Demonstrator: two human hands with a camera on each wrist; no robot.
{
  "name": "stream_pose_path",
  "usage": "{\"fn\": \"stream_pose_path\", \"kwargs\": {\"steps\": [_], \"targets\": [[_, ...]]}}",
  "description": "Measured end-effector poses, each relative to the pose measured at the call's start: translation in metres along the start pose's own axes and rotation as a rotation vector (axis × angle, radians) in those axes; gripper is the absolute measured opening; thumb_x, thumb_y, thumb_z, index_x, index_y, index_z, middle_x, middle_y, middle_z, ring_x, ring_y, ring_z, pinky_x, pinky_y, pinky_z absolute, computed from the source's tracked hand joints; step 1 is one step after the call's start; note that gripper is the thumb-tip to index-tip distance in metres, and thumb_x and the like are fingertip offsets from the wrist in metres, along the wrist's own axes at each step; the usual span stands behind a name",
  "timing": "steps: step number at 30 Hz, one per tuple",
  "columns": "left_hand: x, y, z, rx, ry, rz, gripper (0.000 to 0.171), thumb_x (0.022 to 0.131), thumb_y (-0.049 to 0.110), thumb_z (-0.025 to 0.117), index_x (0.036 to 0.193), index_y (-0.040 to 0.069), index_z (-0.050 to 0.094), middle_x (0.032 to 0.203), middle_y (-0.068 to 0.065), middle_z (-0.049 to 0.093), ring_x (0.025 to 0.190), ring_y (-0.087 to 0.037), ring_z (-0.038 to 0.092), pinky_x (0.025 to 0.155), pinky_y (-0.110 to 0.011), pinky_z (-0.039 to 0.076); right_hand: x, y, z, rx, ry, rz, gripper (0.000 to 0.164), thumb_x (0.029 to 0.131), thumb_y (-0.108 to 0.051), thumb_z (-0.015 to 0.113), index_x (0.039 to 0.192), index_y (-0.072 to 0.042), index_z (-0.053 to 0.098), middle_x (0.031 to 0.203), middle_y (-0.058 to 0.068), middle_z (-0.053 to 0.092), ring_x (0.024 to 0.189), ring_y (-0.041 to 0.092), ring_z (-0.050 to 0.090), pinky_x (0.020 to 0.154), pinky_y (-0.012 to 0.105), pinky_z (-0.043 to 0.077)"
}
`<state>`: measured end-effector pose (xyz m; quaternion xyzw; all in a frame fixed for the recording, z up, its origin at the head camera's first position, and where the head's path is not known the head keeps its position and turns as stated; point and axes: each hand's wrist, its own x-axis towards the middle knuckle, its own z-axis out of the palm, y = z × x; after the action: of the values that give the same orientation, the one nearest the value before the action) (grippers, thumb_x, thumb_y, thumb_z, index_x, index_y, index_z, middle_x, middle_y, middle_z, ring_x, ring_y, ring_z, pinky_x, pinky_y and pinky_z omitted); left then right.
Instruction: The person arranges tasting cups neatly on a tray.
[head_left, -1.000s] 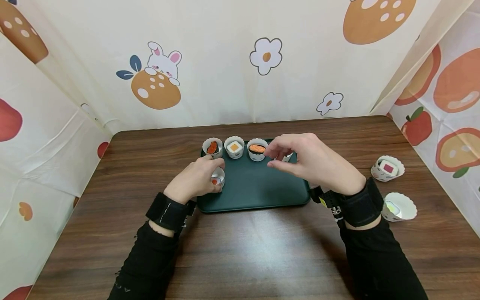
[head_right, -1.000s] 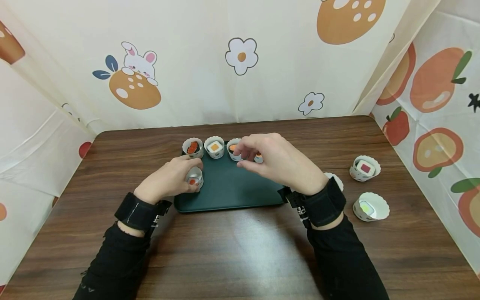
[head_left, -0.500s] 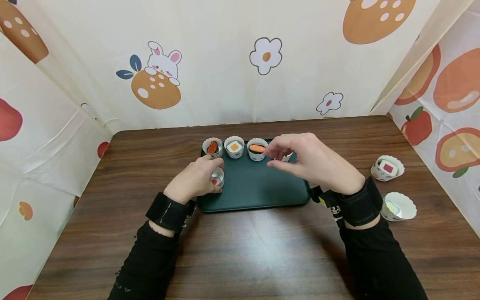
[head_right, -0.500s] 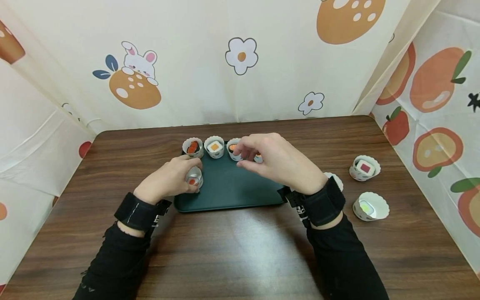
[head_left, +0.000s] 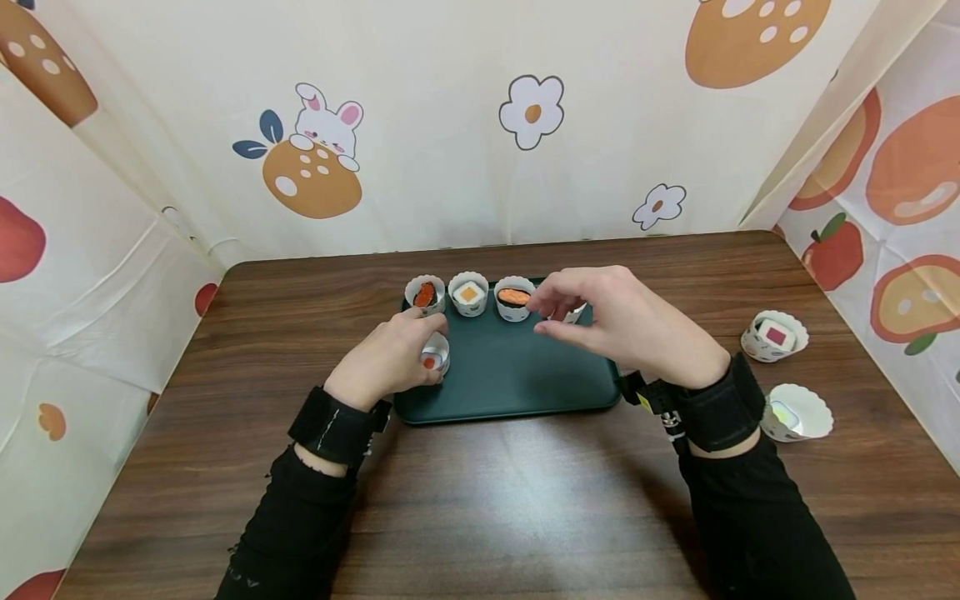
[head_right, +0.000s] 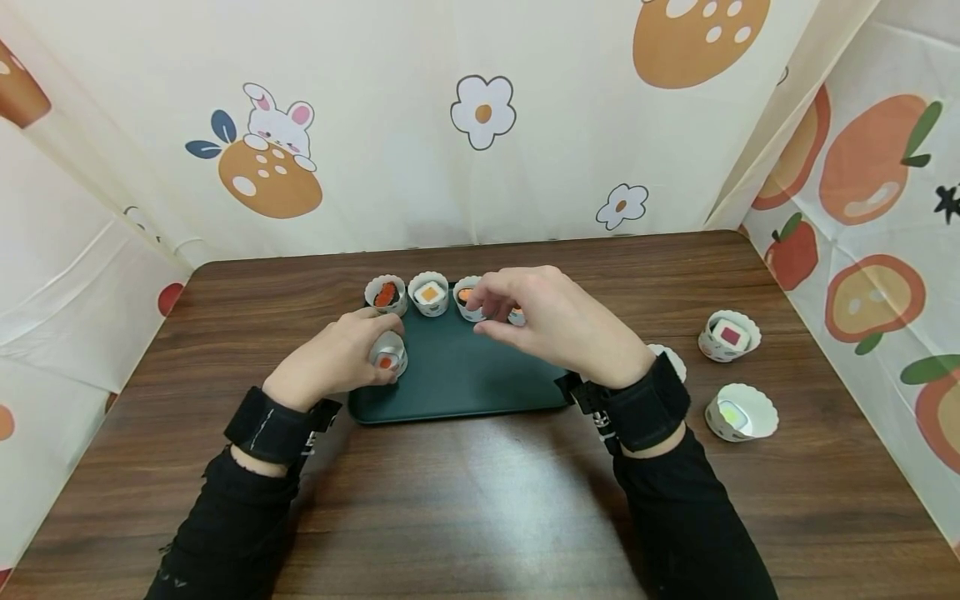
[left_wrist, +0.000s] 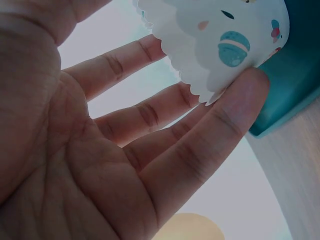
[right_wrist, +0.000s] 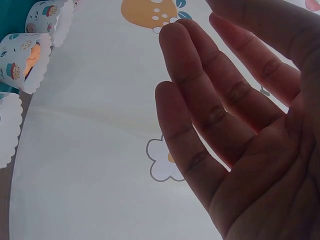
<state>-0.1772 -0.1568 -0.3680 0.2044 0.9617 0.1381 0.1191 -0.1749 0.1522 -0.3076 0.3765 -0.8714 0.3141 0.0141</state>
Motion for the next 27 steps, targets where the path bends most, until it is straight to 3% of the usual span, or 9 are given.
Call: {"fn": "stream_pose_path", "kwargs": {"steps": [12, 20, 27], "targets": [[-0.003, 0.001, -0.003, 0.013, 0.03, 0.017, 0.046, 0.086, 0.016, 0.088, 0.127, 0.01, 0.068, 0.124, -0.017, 0.067, 0.099, -0.03, 0.065, 0.08, -0.043, 0.059, 0.0, 0.001, 0.001, -0.014, 0.002, -0.005, 0.017, 0.095, -0.013, 0.084, 0.11, -0.018, 0.077, 0.099, -0.009, 0.078, 0.088, 0.003, 0.07, 0.078, 0.028, 0.058], [-0.005, 0.002, -0.007, -0.011, 0.035, -0.001, 0.046, 0.087, 0.016, 0.086, 0.129, 0.009, 0.068, 0.125, -0.017, 0.065, 0.098, -0.028, 0.064, 0.076, -0.039, 0.058, 0.0, 0.001, 0.001, -0.02, -0.002, 0.006, 0.017, 0.095, -0.014, 0.084, 0.11, -0.018, 0.077, 0.099, -0.009, 0.078, 0.088, 0.003, 0.07, 0.078, 0.029, 0.059], [-0.01, 0.003, -0.013, -0.022, 0.053, -0.036, 0.061, 0.089, 0.027, 0.088, 0.142, 0.009, 0.063, 0.131, -0.018, 0.063, 0.099, -0.029, 0.067, 0.081, -0.043, 0.06, 0.001, 0.001, 0.001, -0.018, -0.007, 0.006, 0.019, 0.094, -0.014, 0.084, 0.112, -0.018, 0.077, 0.101, -0.009, 0.077, 0.089, 0.004, 0.07, 0.079, 0.029, 0.059]]}}
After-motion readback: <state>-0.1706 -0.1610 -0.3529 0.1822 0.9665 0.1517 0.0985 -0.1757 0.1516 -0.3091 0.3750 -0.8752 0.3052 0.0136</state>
